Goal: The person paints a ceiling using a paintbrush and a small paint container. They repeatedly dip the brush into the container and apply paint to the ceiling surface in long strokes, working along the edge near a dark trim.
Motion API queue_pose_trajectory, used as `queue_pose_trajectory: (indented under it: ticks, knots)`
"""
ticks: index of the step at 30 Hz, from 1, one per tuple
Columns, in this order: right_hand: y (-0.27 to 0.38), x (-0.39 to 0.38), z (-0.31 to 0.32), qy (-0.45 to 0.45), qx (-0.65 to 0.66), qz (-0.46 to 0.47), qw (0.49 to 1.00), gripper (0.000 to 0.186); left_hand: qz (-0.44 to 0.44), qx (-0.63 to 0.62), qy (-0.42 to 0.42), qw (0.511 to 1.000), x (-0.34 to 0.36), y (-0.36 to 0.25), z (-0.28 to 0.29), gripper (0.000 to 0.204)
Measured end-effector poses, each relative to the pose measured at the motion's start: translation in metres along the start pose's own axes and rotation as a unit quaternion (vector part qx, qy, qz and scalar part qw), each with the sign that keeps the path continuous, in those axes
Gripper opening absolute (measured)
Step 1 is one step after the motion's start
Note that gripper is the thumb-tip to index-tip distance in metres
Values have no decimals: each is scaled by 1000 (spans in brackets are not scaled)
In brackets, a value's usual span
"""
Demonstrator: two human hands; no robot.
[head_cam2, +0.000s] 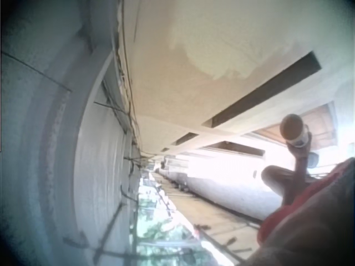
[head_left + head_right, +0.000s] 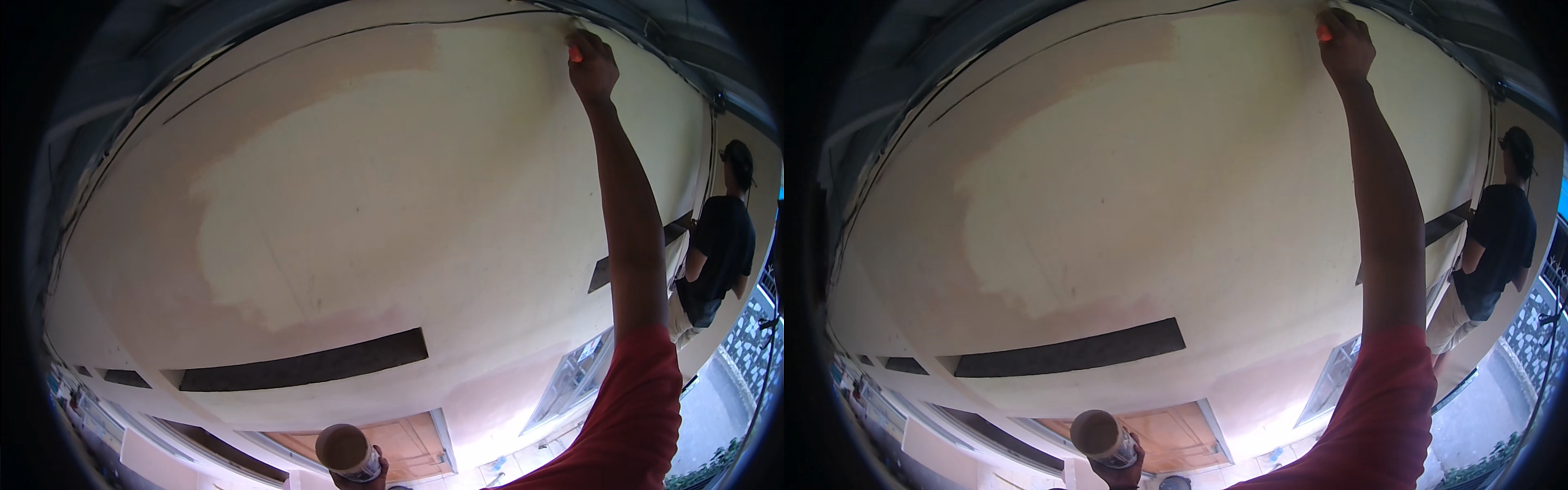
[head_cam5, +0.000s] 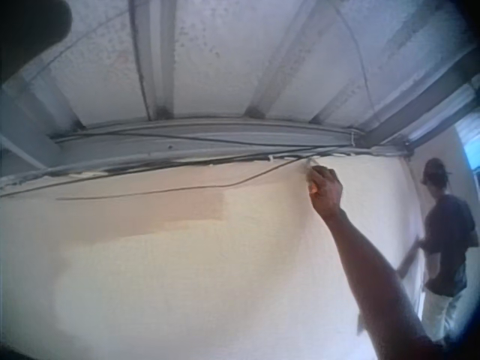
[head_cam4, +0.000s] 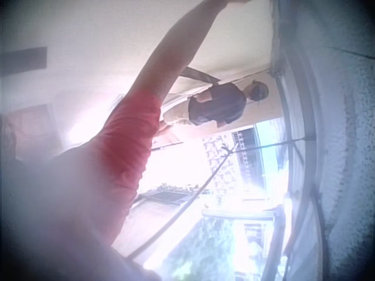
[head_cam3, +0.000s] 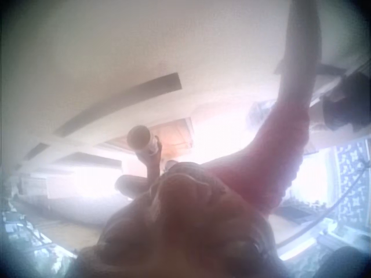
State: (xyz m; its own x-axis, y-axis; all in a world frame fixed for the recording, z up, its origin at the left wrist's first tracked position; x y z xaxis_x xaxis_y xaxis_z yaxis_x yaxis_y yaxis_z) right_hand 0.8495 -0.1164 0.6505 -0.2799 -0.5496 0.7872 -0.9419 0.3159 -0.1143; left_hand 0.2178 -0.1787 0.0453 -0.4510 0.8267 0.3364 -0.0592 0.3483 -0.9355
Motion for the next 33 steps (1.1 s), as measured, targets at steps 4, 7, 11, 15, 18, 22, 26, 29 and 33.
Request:
queue_pose_trajectory:
  ticks: [4,7,11,15,18,22,26,29,33]
  knots:
    - [-9,8,-20,56,-70,-22,996,21,-9,19,-11,1000,0,-3,1,77]
    - [5,14,-20,55,-36,-17,998,18,6,4,-14,1000,-1,10,3,76]
    - [46,18,-8,36,21,-12,999,16,51,-61,-20,997,-4,13,1,77]
    - [95,24,7,26,78,6,997,20,209,-232,10,950,-3,52,-1,75]
    - [137,28,21,47,110,26,992,22,465,-554,43,689,-12,124,-14,76]
    - [191,25,53,29,214,75,973,25,465,-551,46,692,-15,125,-20,75]
    - [196,29,81,27,386,9,922,24,395,-483,52,780,-13,110,-15,76]
    - [145,23,95,-34,475,-114,872,22,139,-154,17,978,-7,27,-10,77]
    - [52,6,96,-92,140,-26,986,14,49,-11,-4,999,-4,0,-9,77]
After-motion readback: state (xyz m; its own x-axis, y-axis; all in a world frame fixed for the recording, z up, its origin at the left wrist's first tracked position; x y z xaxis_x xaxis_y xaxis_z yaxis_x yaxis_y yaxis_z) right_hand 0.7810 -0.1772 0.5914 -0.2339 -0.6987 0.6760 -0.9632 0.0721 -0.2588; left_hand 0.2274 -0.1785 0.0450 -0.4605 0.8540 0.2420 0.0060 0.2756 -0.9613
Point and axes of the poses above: each hand's wrist, its own x-axis towards the middle knuckle, its own z-axis out of the back of the hand, y = z × x, the point moved 8 cm from there along x, towards the middle knuckle, and after that the axes turned 10 degrees about -y, right-handed, at the moved point
